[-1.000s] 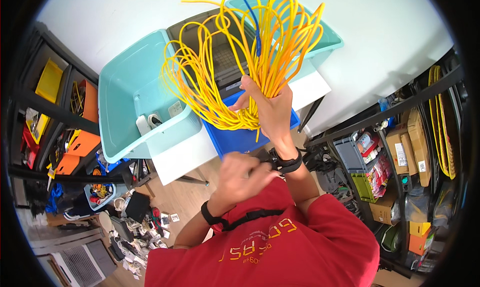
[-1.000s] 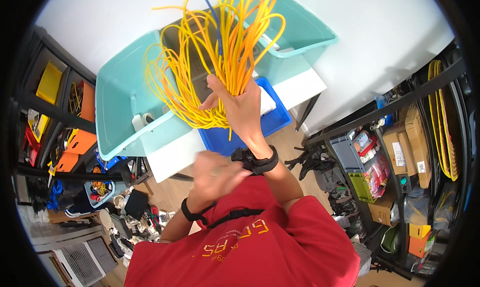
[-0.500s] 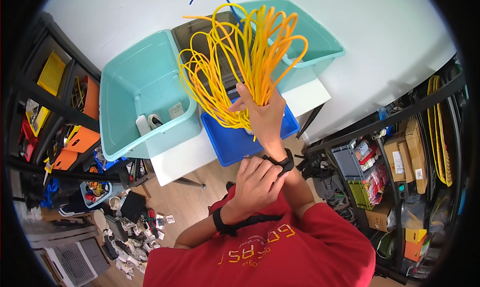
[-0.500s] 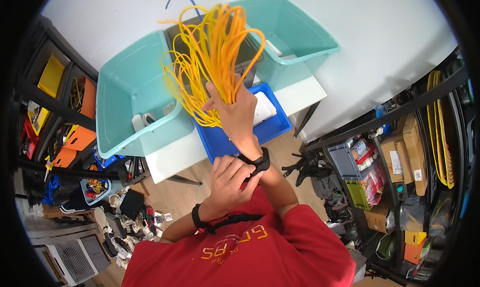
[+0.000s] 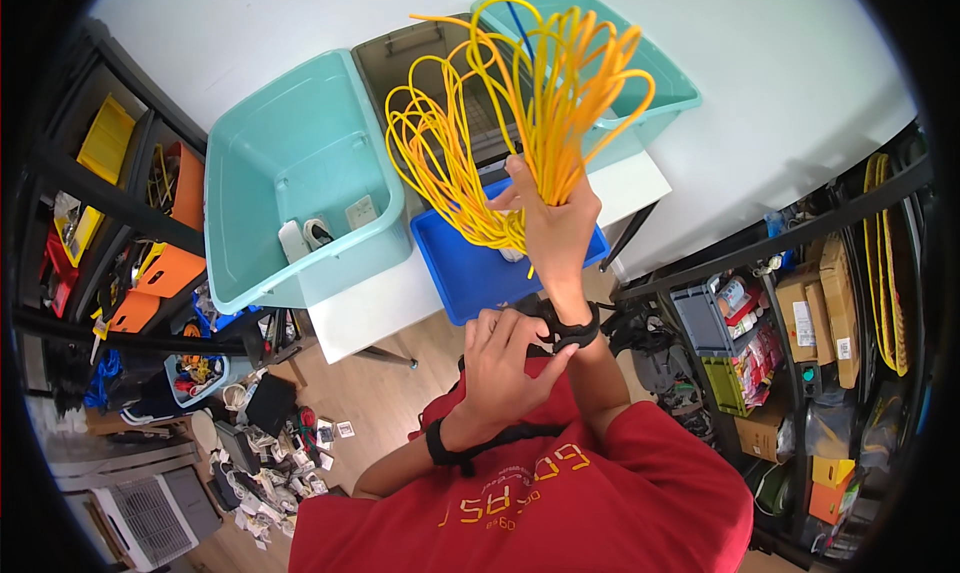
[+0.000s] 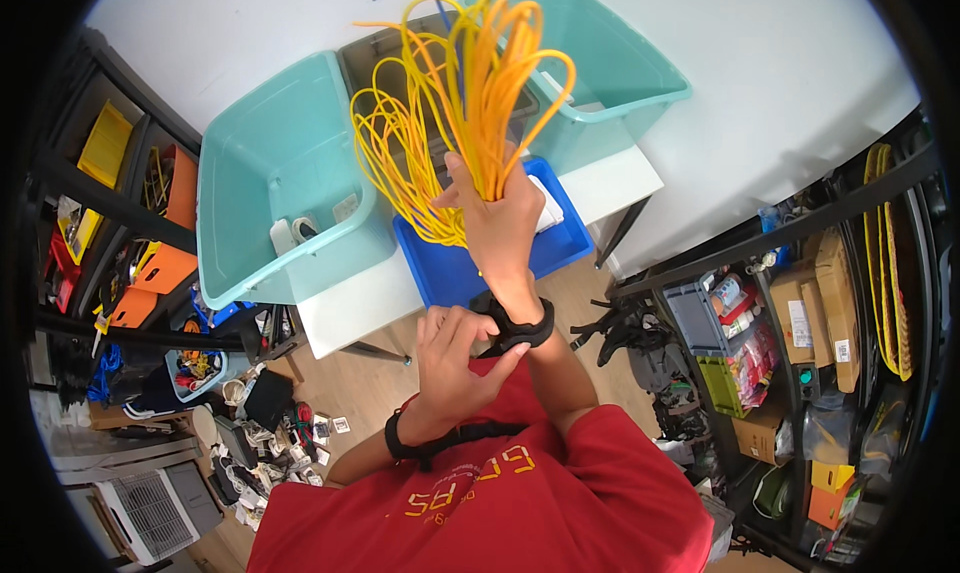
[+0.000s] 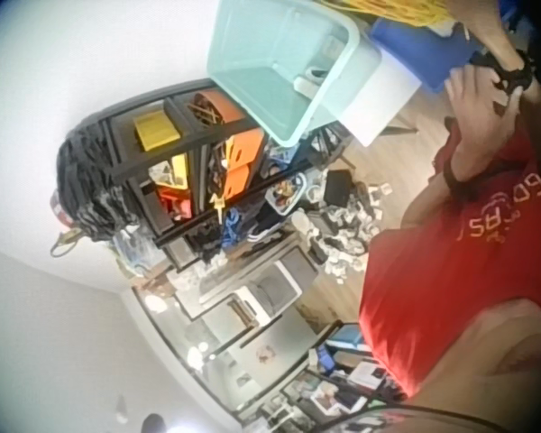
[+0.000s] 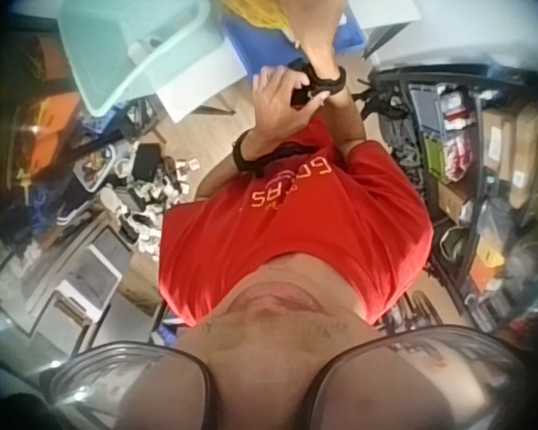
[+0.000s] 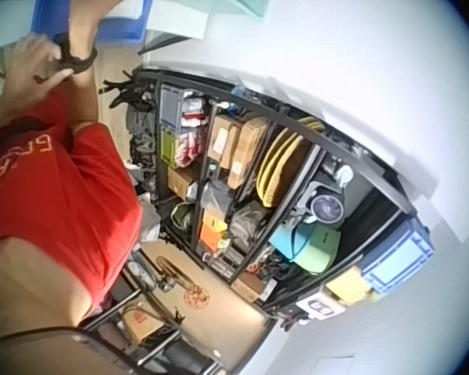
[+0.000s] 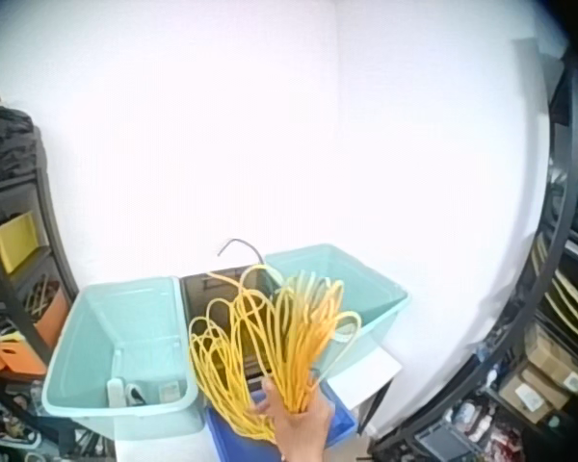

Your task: Gather cables and power strips from the floor into a blue tray and place them into bins on a table.

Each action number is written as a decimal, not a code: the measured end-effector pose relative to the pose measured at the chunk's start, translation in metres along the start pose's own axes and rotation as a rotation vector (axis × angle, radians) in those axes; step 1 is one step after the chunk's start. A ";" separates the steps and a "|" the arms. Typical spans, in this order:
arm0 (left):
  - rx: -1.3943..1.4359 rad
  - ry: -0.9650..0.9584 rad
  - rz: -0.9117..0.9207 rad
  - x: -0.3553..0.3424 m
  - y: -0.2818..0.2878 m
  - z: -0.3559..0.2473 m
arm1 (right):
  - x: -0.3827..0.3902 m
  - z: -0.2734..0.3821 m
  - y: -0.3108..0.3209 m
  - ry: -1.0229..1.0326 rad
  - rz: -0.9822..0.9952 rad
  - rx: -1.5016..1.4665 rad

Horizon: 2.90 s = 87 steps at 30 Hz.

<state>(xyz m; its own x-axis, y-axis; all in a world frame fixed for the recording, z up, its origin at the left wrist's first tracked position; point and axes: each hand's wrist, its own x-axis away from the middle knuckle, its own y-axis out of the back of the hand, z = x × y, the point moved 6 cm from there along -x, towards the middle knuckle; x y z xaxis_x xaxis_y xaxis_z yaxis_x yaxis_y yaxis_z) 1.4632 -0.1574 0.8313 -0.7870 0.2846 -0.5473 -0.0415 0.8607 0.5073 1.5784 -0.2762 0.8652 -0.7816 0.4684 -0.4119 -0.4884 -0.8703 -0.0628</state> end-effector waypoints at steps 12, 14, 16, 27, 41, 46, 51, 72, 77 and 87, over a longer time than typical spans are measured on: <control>0.135 0.308 -0.216 -0.011 0.046 0.090 | 0.004 0.007 0.025 -0.215 0.010 -0.441; 0.576 0.590 -0.202 -0.028 0.037 0.116 | 0.003 0.005 0.029 -0.280 0.002 -0.530; 1.052 0.658 -0.099 -0.048 0.016 0.113 | 0.001 0.002 0.032 -0.278 0.028 -0.532; 1.252 0.621 -0.202 -0.121 -0.026 0.105 | -0.047 -0.052 0.077 -0.452 0.210 -0.620; 0.609 0.533 -0.235 -0.138 -0.096 0.093 | -0.105 -0.155 0.106 -0.710 0.381 -0.583; 0.645 0.671 -0.301 -0.156 -0.094 0.118 | -0.122 -0.161 0.093 -0.782 0.363 -0.619; 0.801 0.856 -0.317 -0.195 -0.092 0.170 | -0.166 -0.154 0.052 -0.718 0.458 -0.631; -0.120 0.409 0.019 -0.206 -0.110 0.292 | -0.271 -0.396 -0.223 -0.948 0.400 -0.098; -0.058 0.396 0.102 -0.205 -0.117 0.293 | -0.247 -0.466 -0.213 -1.187 0.496 -0.011; 0.083 0.443 0.118 -0.204 -0.112 0.297 | -0.240 -0.522 -0.172 -1.298 0.862 0.800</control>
<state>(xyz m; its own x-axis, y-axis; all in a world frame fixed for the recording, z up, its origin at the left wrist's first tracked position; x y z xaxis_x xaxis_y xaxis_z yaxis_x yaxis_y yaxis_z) 1.8111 -0.1868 0.6883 -0.9713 0.1905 -0.1423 0.0995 0.8692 0.4843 2.0525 -0.3188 0.5003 -0.4788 0.1083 0.8712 0.4545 -0.8184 0.3515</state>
